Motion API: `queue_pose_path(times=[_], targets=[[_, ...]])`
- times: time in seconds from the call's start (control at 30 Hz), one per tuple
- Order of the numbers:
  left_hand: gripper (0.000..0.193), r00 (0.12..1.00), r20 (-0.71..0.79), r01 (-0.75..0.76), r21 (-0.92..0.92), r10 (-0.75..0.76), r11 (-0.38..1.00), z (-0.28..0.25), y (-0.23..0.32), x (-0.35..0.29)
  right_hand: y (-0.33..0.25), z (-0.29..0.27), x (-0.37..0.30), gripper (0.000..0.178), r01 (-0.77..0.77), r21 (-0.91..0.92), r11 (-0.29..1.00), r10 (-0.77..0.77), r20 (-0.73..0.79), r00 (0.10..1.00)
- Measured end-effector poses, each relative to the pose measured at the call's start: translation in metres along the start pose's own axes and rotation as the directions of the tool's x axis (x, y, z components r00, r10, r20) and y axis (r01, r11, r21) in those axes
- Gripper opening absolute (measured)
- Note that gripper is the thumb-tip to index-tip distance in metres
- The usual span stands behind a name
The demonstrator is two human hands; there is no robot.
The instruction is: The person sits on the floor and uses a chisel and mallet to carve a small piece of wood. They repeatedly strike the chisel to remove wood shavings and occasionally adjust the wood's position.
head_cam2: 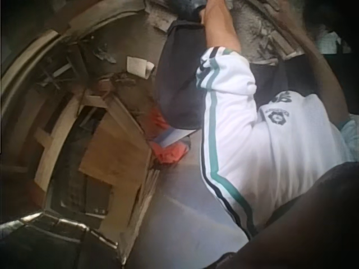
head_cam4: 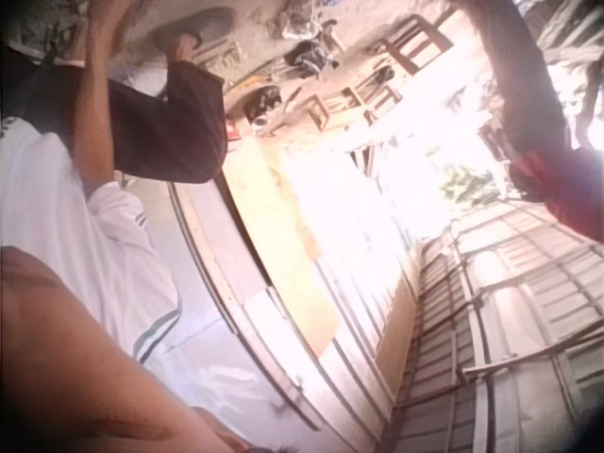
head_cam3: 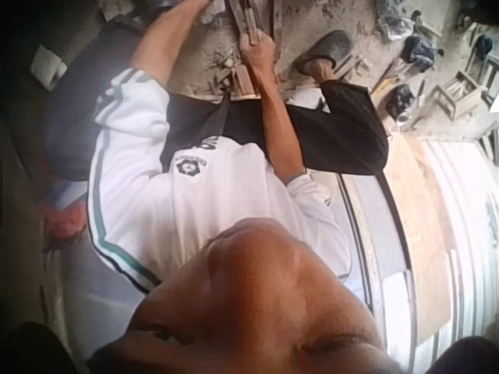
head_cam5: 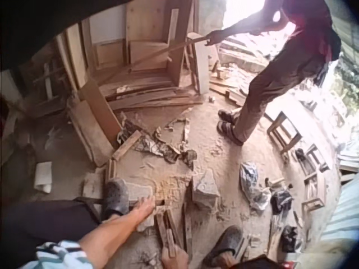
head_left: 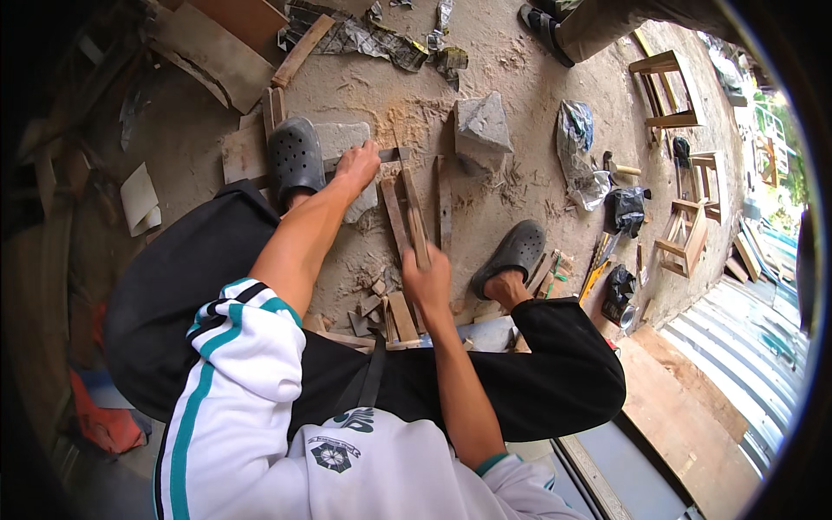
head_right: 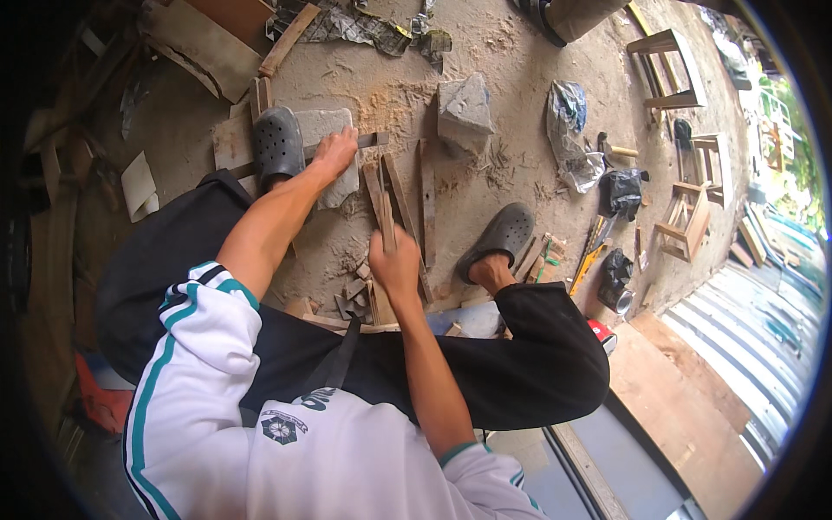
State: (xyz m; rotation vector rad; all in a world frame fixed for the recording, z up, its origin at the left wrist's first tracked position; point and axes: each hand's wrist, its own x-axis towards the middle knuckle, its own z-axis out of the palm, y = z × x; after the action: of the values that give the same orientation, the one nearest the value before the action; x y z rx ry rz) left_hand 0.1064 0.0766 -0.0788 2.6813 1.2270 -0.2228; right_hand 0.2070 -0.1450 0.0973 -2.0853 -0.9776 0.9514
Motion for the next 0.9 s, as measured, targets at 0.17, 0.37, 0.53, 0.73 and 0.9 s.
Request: queue_pose_path(times=[0.17,0.37,0.53,0.73,0.9], targets=[[0.022,0.999,0.019,0.042,0.011,-0.042,0.999,-0.006,-0.006,-0.001,-0.01,-0.021,-0.049,0.015,0.021,0.104,0.994,-0.017,-0.04,0.999],[0.021,0.998,0.059,-0.026,-0.019,0.027,0.999,-0.012,0.006,0.0,0.015,-0.001,0.024,0.021,-0.031,0.096,0.995,0.03,0.008,1.0],[0.02,0.999,0.038,0.029,0.008,-0.029,1.0,-0.004,-0.004,-0.003,0.001,-0.015,-0.019,0.018,0.013,0.047,0.999,-0.014,0.018,1.0],[0.021,0.996,0.088,-0.001,-0.028,0.003,1.0,-0.007,0.004,0.0,0.023,0.001,-0.009,0.012,-0.024,0.08,0.996,0.023,0.017,1.0],[0.023,0.993,0.114,-0.001,0.011,0.0,1.0,-0.012,-0.004,-0.003,-0.002,-0.012,-0.023,0.016,0.023,0.118,0.993,-0.025,0.01,1.0]])
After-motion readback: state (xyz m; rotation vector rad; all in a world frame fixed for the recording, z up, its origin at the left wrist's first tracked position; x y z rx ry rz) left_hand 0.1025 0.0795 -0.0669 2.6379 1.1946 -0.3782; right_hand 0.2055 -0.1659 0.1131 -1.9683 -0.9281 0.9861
